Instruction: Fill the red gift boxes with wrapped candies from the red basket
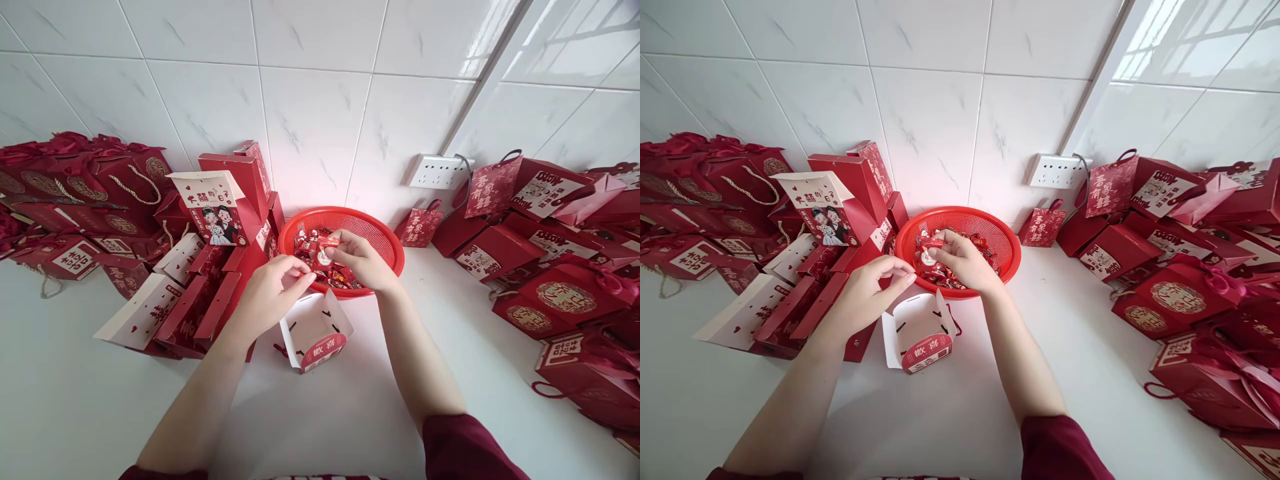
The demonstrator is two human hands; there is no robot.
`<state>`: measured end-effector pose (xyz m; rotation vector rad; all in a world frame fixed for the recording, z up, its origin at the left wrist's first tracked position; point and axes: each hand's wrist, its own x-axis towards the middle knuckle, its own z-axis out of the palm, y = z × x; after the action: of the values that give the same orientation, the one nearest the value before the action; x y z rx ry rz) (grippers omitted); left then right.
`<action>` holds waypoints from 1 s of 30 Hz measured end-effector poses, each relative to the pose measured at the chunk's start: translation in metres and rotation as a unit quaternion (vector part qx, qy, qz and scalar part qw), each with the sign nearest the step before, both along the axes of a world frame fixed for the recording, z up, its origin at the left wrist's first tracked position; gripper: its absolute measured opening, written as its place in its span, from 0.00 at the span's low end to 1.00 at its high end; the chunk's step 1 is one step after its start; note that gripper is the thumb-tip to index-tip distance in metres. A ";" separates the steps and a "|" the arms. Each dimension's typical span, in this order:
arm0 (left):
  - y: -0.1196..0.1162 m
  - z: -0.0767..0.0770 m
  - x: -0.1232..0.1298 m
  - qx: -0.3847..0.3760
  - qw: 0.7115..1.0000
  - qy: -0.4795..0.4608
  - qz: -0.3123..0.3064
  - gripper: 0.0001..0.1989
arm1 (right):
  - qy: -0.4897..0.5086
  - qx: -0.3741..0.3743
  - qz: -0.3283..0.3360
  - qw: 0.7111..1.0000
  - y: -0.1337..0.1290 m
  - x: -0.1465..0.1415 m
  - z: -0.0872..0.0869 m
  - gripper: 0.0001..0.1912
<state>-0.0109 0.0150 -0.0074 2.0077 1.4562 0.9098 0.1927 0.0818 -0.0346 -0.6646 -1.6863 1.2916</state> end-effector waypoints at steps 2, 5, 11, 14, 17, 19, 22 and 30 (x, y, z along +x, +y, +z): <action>0.001 0.000 0.001 -0.006 1.000 -0.024 0.015 0.14 | 0.078 -0.038 0.019 0.996 -0.012 -0.005 0.001 0.09; 0.001 0.000 0.003 -0.022 0.997 -0.077 -0.005 0.15 | 0.119 -0.047 0.017 0.992 -0.024 -0.011 0.003 0.08; 0.008 -0.006 0.003 -0.047 0.961 -0.272 -0.005 0.11 | 0.044 -0.051 0.042 0.997 -0.030 -0.002 0.005 0.06; 0.012 -0.010 0.002 -0.081 0.931 -0.356 -0.010 0.10 | 0.016 -0.074 0.098 0.992 -0.032 0.001 0.009 0.06; 0.013 -0.010 0.002 -0.124 0.910 -0.394 -0.022 0.13 | 0.020 -0.089 0.124 0.988 -0.035 0.001 0.012 0.06; 0.012 -0.009 0.002 -0.142 0.907 -0.395 -0.022 0.13 | 0.023 -0.088 0.126 0.988 -0.036 0.001 0.013 0.05; 0.010 -0.007 0.002 -0.154 0.909 -0.387 -0.015 0.14 | 0.022 -0.088 0.125 0.988 -0.037 0.003 0.013 0.05; 0.009 -0.009 0.003 -0.190 0.892 -0.408 -0.031 0.15 | 0.009 -0.083 0.119 0.989 -0.038 0.010 0.016 0.08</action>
<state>-0.0076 0.0244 -0.0160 1.1421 0.9691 1.1400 0.2031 0.0443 -0.0189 -0.5572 -1.6936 1.6166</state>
